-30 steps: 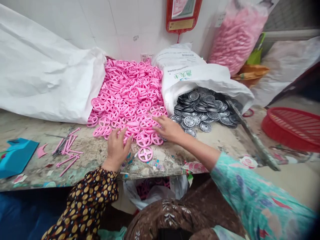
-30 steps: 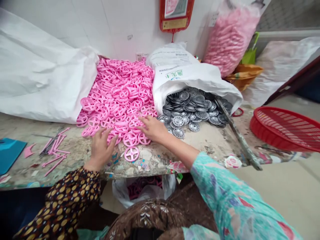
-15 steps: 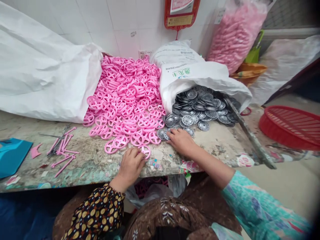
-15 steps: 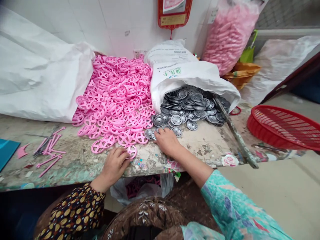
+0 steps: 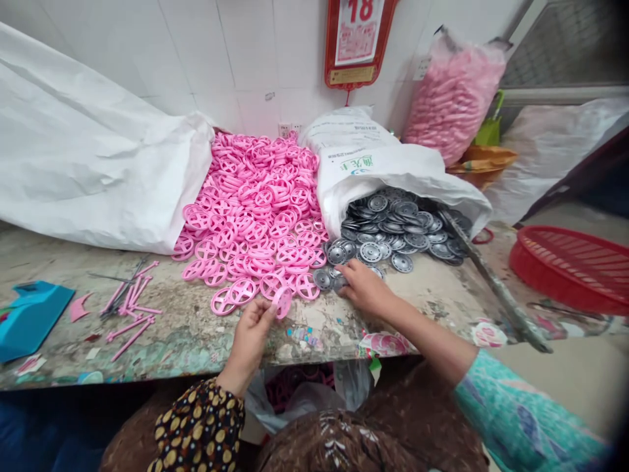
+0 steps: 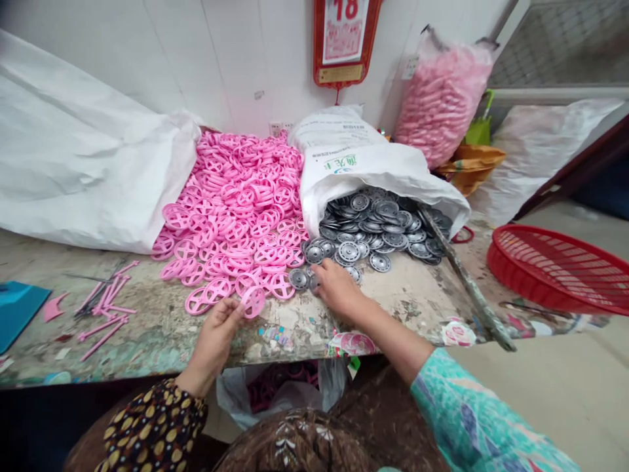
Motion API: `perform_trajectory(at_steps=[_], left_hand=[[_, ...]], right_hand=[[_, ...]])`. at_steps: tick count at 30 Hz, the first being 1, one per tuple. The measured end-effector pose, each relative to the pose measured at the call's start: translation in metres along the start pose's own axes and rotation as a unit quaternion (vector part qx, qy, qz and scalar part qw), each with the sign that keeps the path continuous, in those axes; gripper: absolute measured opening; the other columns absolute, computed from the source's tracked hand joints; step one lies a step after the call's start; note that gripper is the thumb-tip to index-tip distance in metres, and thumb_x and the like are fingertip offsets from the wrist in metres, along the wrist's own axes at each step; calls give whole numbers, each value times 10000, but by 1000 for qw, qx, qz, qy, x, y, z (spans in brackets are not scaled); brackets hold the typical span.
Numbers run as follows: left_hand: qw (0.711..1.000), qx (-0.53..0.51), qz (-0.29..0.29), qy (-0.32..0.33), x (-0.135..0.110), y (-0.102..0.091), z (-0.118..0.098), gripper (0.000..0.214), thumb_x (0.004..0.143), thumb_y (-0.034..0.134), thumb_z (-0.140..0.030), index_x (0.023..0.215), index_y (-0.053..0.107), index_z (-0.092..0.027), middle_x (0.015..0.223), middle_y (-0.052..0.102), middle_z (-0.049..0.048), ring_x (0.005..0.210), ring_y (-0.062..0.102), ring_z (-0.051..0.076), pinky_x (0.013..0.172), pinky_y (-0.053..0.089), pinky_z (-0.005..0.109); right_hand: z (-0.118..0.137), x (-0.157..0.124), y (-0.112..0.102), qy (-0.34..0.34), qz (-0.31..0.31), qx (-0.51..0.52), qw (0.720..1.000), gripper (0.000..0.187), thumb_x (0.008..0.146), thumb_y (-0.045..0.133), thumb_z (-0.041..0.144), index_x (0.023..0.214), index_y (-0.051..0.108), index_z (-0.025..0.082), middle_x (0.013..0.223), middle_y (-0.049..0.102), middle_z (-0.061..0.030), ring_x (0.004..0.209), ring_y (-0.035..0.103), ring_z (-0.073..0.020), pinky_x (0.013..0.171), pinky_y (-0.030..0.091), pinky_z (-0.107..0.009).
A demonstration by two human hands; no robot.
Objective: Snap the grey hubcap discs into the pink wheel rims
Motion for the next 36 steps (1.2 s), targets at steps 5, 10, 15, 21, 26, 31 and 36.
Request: perform_trajectory(at_steps=[5,10,15,21,26,31,36], left_hand=[[938,-315,27,-142,0,39,2,242,697,737,-265,845,556,-201,832,633,-21,751,613,106,765,507,290],[919,-367,56,-132,-1,70,-6,235,720,720,-261,911,596,-205,930,662,-9,800,628,102,743,510,251],[932,-336,63,-123,-8,69,-8,239,702,735,-266,885,595,-204,892,660,-19,749,625,106,691,514,260],[967,-239,49,-77,-8,67,-15,267,673,744,-277,877,588,-203,832,660,-15,714,618,121,645,503,252],[972,-213,28,-94,-12,65,-4,283,629,757,-310,829,601,-184,767,642,-16,635,597,118,548,488,230],[976,-108,101,-157,-22,54,7,327,607,768,-356,835,631,-165,753,658,20,618,611,141,544,487,249],[988,119,71,-62,-8,10,8,292,736,643,-369,964,646,-186,778,655,44,702,615,173,640,494,296]], right_hand=[[32,-4,-19,52,-113,377,918,167,832,547,293,954,580,184,830,599,-24,758,556,-163,699,446,-287],[82,-19,-30,24,-224,351,909,134,830,560,325,895,585,211,903,547,-49,880,523,-191,801,439,-331],[81,-20,-28,11,-164,373,913,329,797,608,290,1110,544,213,998,569,-54,888,541,-181,787,450,-312],[79,-17,-21,-14,-48,414,909,161,794,595,255,950,610,220,834,639,16,760,571,-145,710,437,-266],[74,-26,1,36,-93,438,893,100,795,586,267,880,593,214,753,608,31,707,551,-133,658,422,-244],[75,-38,40,53,14,493,869,157,785,594,276,923,542,221,703,570,53,623,524,-121,577,407,-226],[109,-82,43,-60,127,312,940,134,828,578,260,960,585,236,834,618,1,755,561,-154,653,407,-248]])
Point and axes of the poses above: each hand's wrist, its own x-axis towards the middle knuckle, its own y-axis out of the palm, z = x × y, the point moved 8 cm from there along x, towards the middle knuckle
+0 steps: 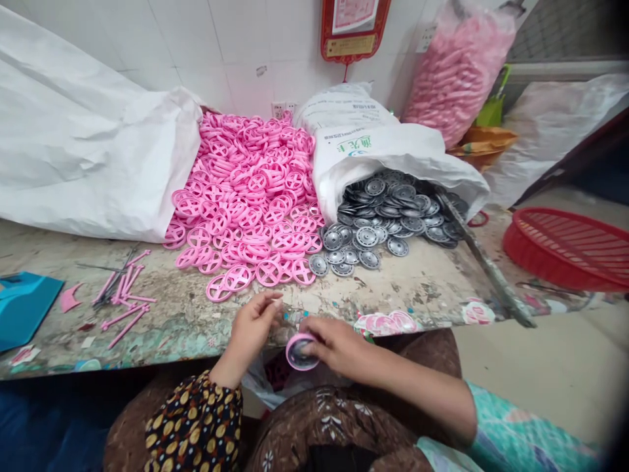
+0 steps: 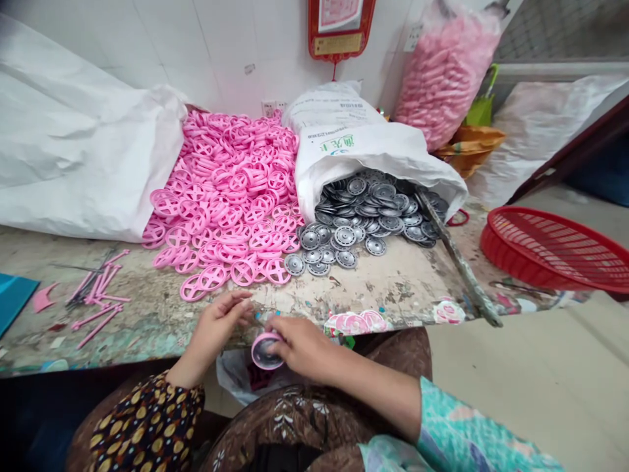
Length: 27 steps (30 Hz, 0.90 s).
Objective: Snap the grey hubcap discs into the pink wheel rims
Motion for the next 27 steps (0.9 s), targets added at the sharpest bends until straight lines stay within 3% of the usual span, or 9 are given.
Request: perform_trajectory(at_steps=[3,6,8,10,14,18,21,24,27], left_hand=[[964,202,-125,123,9,-26,-16,279,803,558,-337,1044,615,-209,912,622,64,791,598,193,742,489,350],[896,341,-198,203,17,-29,-38,397,800,565,-358,1160,544,-190,1047,564,112,944,564,249,846,461,414],[863,402,-211,222,25,-23,-48,508,781,592,-398,1221,493,-165,1093,545,140,1037,527,288,882,439,440],[842,454,-195,217,35,-15,-52,550,775,598,-424,1239,483,-153,1090,554,150,1044,522,307,871,435,444],[831,487,-148,225,46,-4,-48,471,824,528,-373,1233,514,-139,1047,612,148,1004,559,290,862,436,412],[864,420,-154,229,41,-15,-38,379,861,436,-267,1200,543,-136,1024,648,135,981,592,250,860,439,362],[919,308,-164,184,32,-28,-29,268,866,429,-277,1011,628,-170,804,658,65,812,611,207,778,457,325],[978,4,-174,118,23,-33,-22,219,823,534,-361,913,627,-184,784,655,21,774,610,166,752,480,298],[948,-306,-86,28,16,-5,-17,236,737,671,-331,902,615,-172,902,670,29,813,626,156,774,510,322]], right_hand=[[15,-9,-2,-45,-6,-136,990,242,863,547,340,1072,591,227,962,605,-63,850,558,-194,708,420,-289],[4,7,-35,-32,-80,-183,979,276,911,466,334,1117,590,199,971,606,-84,900,549,-199,763,424,-303],[-13,25,-65,6,-135,-211,968,278,925,427,292,1111,602,183,991,612,-95,928,544,-199,812,415,-312],[-29,43,-84,29,-147,-265,953,337,887,461,220,1204,558,157,1116,596,-118,1014,518,-221,878,392,-335],[-42,67,-82,9,-89,-358,929,519,807,514,176,1321,460,123,1278,529,-147,1070,489,-259,912,369,-366],[-49,69,-75,2,-75,-356,931,376,870,411,157,1215,554,118,1065,635,-145,926,553,-233,861,387,-353],[-44,60,-96,17,-200,-248,948,338,896,381,162,1160,586,117,1015,631,-134,888,571,-207,806,417,-318],[-25,51,-107,-9,-307,-49,950,249,899,449,251,1062,614,163,934,634,-70,837,577,-175,759,442,-289],[1,53,-91,-48,-309,104,944,238,882,510,307,1076,595,198,863,637,-19,773,574,-150,720,459,-276]])
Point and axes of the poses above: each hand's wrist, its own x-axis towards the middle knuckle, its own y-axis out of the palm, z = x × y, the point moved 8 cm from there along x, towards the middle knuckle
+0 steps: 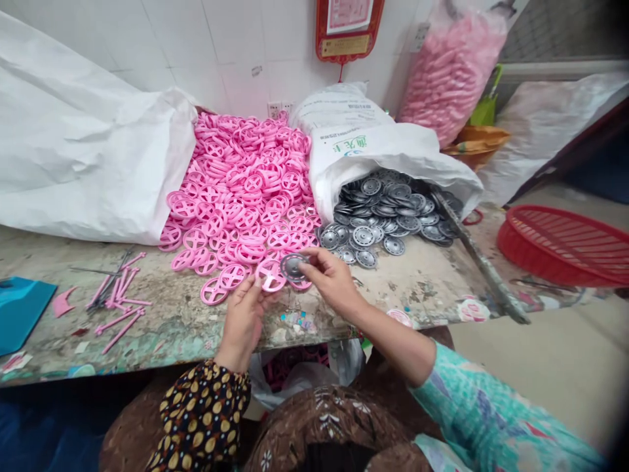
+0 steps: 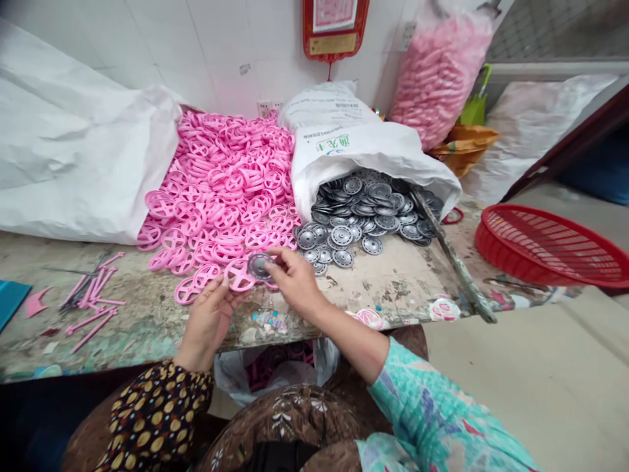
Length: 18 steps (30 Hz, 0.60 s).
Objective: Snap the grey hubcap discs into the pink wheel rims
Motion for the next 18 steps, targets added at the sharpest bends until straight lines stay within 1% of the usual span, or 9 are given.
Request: perform_trajectory(at_steps=[1,3,5,7,9,12,13,15,18], left_hand=[[997,-55,23,-38,-5,10,5,237,725,693,-305,903,615,-169,928,669,32,822,628,152,778,516,326],[990,-106,57,-77,-15,24,11,232,735,699,-267,929,614,-174,954,662,27,823,623,133,757,524,300],[988,-110,77,-82,-21,29,13,223,757,686,-254,953,607,-185,948,653,12,795,614,113,708,526,259],[988,-97,90,-83,-24,30,13,203,766,679,-251,943,602,-187,918,645,2,761,607,104,670,523,240],[987,-90,103,-83,-26,31,11,197,769,676,-255,939,602,-188,928,641,3,776,608,109,680,527,250],[988,-71,111,-79,-29,37,10,206,753,689,-272,923,611,-185,921,646,4,780,612,115,679,527,251],[989,-60,107,-78,-31,38,12,211,744,696,-283,910,614,-182,897,647,2,753,610,113,655,525,243],[993,-39,89,-73,-33,38,17,223,730,702,-312,883,614,-175,845,645,-3,697,601,108,608,516,232],[993,29,78,-89,-37,30,30,262,731,681,-368,894,608,-175,829,646,4,669,602,125,583,514,253]], right_hand=[[8,-3,8,-11,7,7,1000,231,877,522,302,1070,603,203,862,634,-19,781,570,-150,731,458,-282],[22,-11,20,-53,22,-38,998,194,864,548,289,1015,642,210,874,612,-34,830,553,-164,776,445,-306],[30,-18,22,-88,28,-88,992,205,851,568,289,1017,655,207,925,575,-62,896,527,-185,810,434,-327],[33,-21,16,-92,28,-96,991,319,832,594,297,1135,605,199,1010,547,-85,942,512,-197,811,437,-332],[33,-20,13,-75,68,-67,993,387,824,605,291,1197,557,199,1047,564,-80,942,524,-188,805,439,-320],[32,-21,16,-29,149,-23,988,259,840,574,265,1093,599,211,949,633,-28,850,561,-158,765,432,-285],[30,-23,17,-11,154,-19,988,218,842,562,250,1051,609,209,909,643,-16,821,566,-152,747,428,-275],[22,-26,16,24,128,-24,991,181,830,553,224,1000,612,203,859,647,-9,779,564,-148,710,417,-260],[0,-40,19,88,104,-36,990,183,802,563,196,980,603,202,819,641,-1,743,558,-144,674,406,-247]])
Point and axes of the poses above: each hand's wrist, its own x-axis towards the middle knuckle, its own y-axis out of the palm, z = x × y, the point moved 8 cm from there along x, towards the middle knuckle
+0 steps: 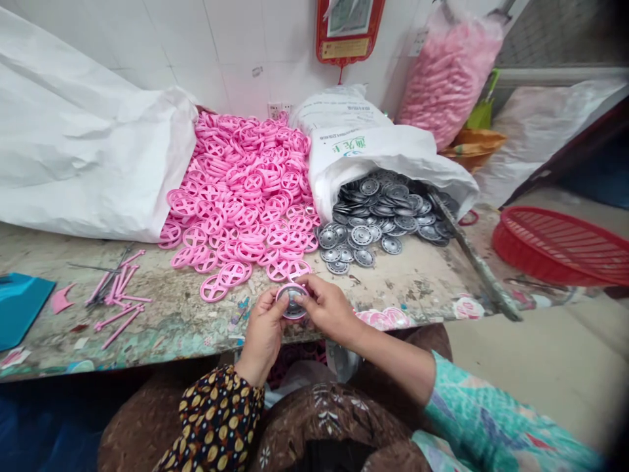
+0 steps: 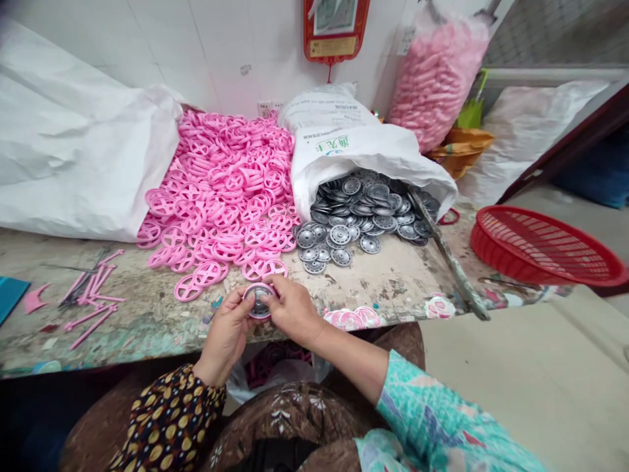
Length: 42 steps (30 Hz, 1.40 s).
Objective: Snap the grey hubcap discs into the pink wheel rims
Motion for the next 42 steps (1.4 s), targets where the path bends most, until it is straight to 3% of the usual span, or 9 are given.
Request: perform_trajectory(at_steps=[4,8,13,16,20,25,31,35,42], left_hand=[[963,269,21,-12,1,-20,3,281,773,607,-412,913,638,-171,741,648,24,639,599,159,586,497,286],[847,503,-13,171,7,-20,-35,240,855,498,-327,1004,648,-212,895,658,43,810,600,177,755,471,318],[686,672,21,278,22,22,-36,237,860,466,-225,1042,616,-197,987,562,97,923,549,226,790,441,354],[662,707,-56,240,39,25,-35,262,842,512,-317,1039,564,-153,968,547,126,919,542,263,767,438,378],[661,721,-92,187,55,28,-31,358,791,573,-394,1050,528,-151,993,559,147,948,542,303,764,430,399],[725,650,-77,216,55,32,-33,192,790,561,-255,972,551,-192,930,587,100,904,560,262,770,420,364],[976,209,-45,34,56,5,-11,216,733,652,-329,872,551,-197,659,589,-14,535,549,136,564,477,278],[998,-2,30,-61,47,21,2,292,728,677,-382,883,551,-168,728,643,15,575,609,127,572,527,272],[995,-39,77,-46,23,24,-2,305,719,712,-337,943,561,-195,814,649,2,596,621,114,527,530,235]], right_hand=[[-31,-25,23,74,116,-5,990,177,765,596,175,939,618,201,694,598,33,641,534,-127,603,396,-227],[-17,-47,27,-50,203,-95,973,273,807,599,231,1078,638,229,933,627,-30,838,578,-161,744,430,-265],[-25,-2,-25,-47,52,-224,972,292,908,456,285,1151,608,228,1005,622,-63,938,574,-178,824,420,-290],[-52,37,-71,66,-96,-342,932,335,901,457,367,1126,599,164,1044,602,-127,973,554,-236,832,411,-343],[-74,64,-82,138,-123,-428,885,469,803,562,510,1025,624,101,1059,558,-202,1019,515,-321,831,404,-399],[-76,64,-73,105,-135,-358,918,386,782,600,402,1080,576,157,1036,583,-134,957,536,-265,786,403,-356],[-73,49,-73,95,-163,-5,982,246,766,581,359,948,543,197,637,522,36,577,483,-142,578,382,-269],[-33,33,-44,-2,-147,89,985,231,788,573,349,958,544,194,740,541,11,680,516,-149,660,431,-285],[1,11,-27,-63,-71,1,996,314,770,629,274,1070,580,199,971,568,-50,859,541,-178,751,450,-311]])
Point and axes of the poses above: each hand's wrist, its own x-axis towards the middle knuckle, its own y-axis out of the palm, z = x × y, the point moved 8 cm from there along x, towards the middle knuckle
